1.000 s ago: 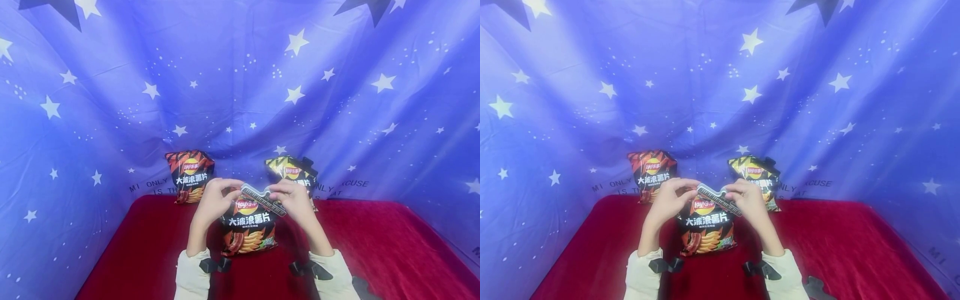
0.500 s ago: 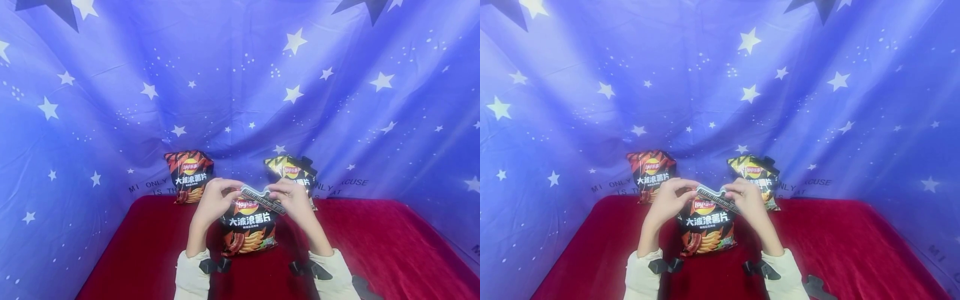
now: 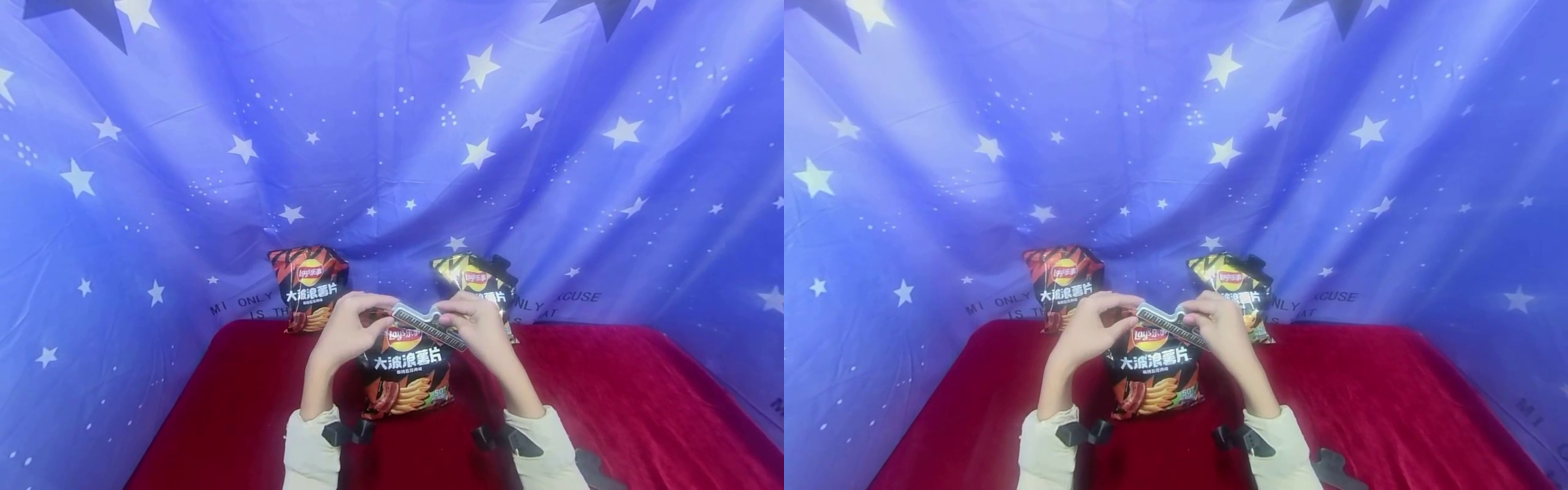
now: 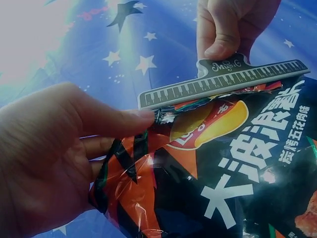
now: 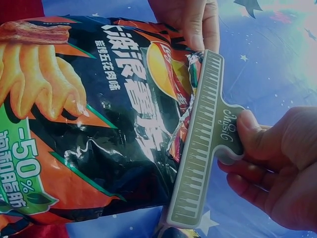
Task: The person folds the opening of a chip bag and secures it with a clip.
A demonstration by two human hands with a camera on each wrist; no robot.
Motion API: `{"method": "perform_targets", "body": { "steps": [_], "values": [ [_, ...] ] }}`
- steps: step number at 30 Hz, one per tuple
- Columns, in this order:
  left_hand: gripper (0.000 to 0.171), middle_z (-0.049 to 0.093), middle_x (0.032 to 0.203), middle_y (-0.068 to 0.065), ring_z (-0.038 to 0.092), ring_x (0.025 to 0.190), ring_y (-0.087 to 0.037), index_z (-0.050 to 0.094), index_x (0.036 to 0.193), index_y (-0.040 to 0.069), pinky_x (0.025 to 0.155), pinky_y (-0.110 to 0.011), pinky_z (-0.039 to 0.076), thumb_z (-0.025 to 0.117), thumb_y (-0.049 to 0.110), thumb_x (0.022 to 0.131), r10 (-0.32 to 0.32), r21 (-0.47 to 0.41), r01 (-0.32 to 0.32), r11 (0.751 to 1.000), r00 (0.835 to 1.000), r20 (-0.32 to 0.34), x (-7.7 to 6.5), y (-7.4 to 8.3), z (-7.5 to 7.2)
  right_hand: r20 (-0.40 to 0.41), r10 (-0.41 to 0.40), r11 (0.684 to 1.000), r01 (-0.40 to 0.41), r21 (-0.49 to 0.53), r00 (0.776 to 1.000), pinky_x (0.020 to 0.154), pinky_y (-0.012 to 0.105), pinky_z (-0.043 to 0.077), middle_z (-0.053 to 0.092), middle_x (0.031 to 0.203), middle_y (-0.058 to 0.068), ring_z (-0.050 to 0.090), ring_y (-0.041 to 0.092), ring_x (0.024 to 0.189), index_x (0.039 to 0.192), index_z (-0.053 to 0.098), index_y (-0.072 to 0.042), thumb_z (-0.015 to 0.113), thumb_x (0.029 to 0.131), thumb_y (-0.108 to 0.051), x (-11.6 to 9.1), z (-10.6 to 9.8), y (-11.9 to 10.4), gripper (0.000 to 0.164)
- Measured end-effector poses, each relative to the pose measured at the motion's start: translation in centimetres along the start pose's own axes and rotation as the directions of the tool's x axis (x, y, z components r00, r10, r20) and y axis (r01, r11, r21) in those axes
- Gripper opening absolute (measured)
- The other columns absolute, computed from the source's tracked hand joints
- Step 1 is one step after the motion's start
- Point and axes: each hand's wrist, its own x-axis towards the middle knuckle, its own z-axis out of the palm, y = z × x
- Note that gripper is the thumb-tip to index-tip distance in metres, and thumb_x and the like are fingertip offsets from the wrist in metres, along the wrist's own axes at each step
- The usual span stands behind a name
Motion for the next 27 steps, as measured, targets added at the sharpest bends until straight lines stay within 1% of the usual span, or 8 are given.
{"method": "perform_targets", "body": {
  "steps": [2, 6, 9, 15, 20, 23, 25, 27],
  "values": [
    [0.029, 0.079, 0.101, -0.002, 0.062, 0.091, -0.016, 0.079, 0.112, 0.012, 0.079, -0.023, 0.058, 0.082, 0.006, 0.084, 0.001, -0.030, -0.001, 1.000, 1.000, 0.002, 0.0, 0.1, 0.0, 0.005, 0.009, 1.000, -0.009, 0.001, 1.000, 0.070, 0.020, 0.052, 0.072, 0.085, 0.007, 0.059, 0.014, 0.077, 0.103, 0.080, -0.003, 0.079, 0.081, 0.002, 0.0, 0.0, 0.0, 0.023],
    [0.030, 0.078, 0.097, -0.003, 0.065, 0.092, -0.017, 0.079, 0.111, 0.012, 0.078, -0.023, 0.060, 0.085, 0.011, 0.082, -0.023, -0.083, 0.022, 0.996, 1.000, -0.017, 0.1, 0.2, 0.3, 0.012, 0.023, 1.000, -0.023, 0.005, 1.000, 0.070, 0.020, 0.052, 0.072, 0.085, 0.007, 0.059, 0.015, 0.078, 0.103, 0.080, -0.004, 0.079, 0.081, 0.002, 0.0, -0.1, -0.1, 0.023],
    [0.027, 0.078, 0.095, 0.000, 0.064, 0.092, -0.016, 0.080, 0.109, 0.015, 0.078, -0.023, 0.059, 0.085, 0.012, 0.082, -0.035, -0.070, 0.032, 0.997, 0.998, -0.043, 0.2, 0.1, 0.5, 0.016, 0.019, 1.000, -0.019, 0.007, 1.000, 0.069, 0.020, 0.052, 0.072, 0.086, 0.007, 0.059, 0.014, 0.077, 0.104, 0.080, -0.004, 0.079, 0.081, 0.002, 0.0, 0.0, -0.1, 0.024],
    [0.020, 0.079, 0.093, 0.002, 0.063, 0.088, -0.014, 0.081, 0.104, 0.015, 0.076, -0.025, 0.057, 0.083, 0.012, 0.084, -0.003, -0.043, 0.000, 0.999, 0.997, -0.071, 0.2, -0.2, 0.6, 0.020, 0.002, 1.000, -0.002, 0.001, 1.000, 0.069, 0.021, 0.052, 0.072, 0.087, 0.006, 0.058, 0.014, 0.077, 0.105, 0.080, -0.004, 0.079, 0.081, 0.001, -0.1, 0.0, -0.1, 0.025],
    [0.018, 0.079, 0.091, 0.003, 0.060, 0.087, -0.014, 0.081, 0.102, 0.015, 0.076, -0.025, 0.055, 0.082, 0.011, 0.085, 0.003, -0.033, -0.006, 0.999, 0.996, -0.087, 0.2, -0.1, 0.7, 0.023, 0.000, 1.000, 0.000, 0.002, 1.000, 0.071, 0.021, 0.053, 0.072, 0.087, 0.005, 0.059, 0.015, 0.078, 0.106, 0.079, -0.004, 0.079, 0.081, 0.000, -0.1, 0.0, 0.0, 0.025],
    [0.016, 0.078, 0.089, 0.002, 0.060, 0.084, -0.013, 0.081, 0.100, 0.014, 0.074, -0.024, 0.054, 0.082, 0.009, 0.085, 0.010, -0.034, -0.014, 0.999, 0.995, -0.102, 0.3, 0.0, 0.9, 0.028, 0.002, 1.000, -0.003, 0.012, 1.000, 0.073, 0.021, 0.054, 0.072, 0.088, 0.006, 0.061, 0.015, 0.080, 0.107, 0.079, -0.003, 0.079, 0.081, 0.001, -0.1, 0.0, 0.0, 0.026],
    [0.015, 0.078, 0.087, 0.002, 0.061, 0.079, -0.012, 0.081, 0.099, 0.013, 0.072, -0.024, 0.054, 0.082, 0.008, 0.084, 0.016, -0.031, -0.020, 0.999, 0.992, -0.122, 0.4, 0.0, 1.0, 0.035, 0.008, 1.000, -0.008, 0.020, 0.999, 0.074, 0.022, 0.054, 0.072, 0.089, 0.006, 0.061, 0.016, 0.081, 0.108, 0.078, -0.003, 0.079, 0.082, 0.000, -0.1, 0.0, 0.0, 0.026],
    [0.014, 0.078, 0.085, 0.001, 0.062, 0.076, -0.012, 0.081, 0.097, 0.012, 0.073, -0.026, 0.053, 0.082, 0.006, 0.084, 0.018, -0.016, -0.020, 1.000, 0.989, -0.146, 0.5, 0.1, 1.3, 0.044, 0.018, 1.000, -0.019, 0.019, 0.999, 0.075, 0.022, 0.055, 0.072, 0.089, 0.006, 0.061, 0.016, 0.082, 0.109, 0.078, -0.002, 0.079, 0.082, 0.000, -0.1, -0.1, 0.0, 0.027]
  ]
}}
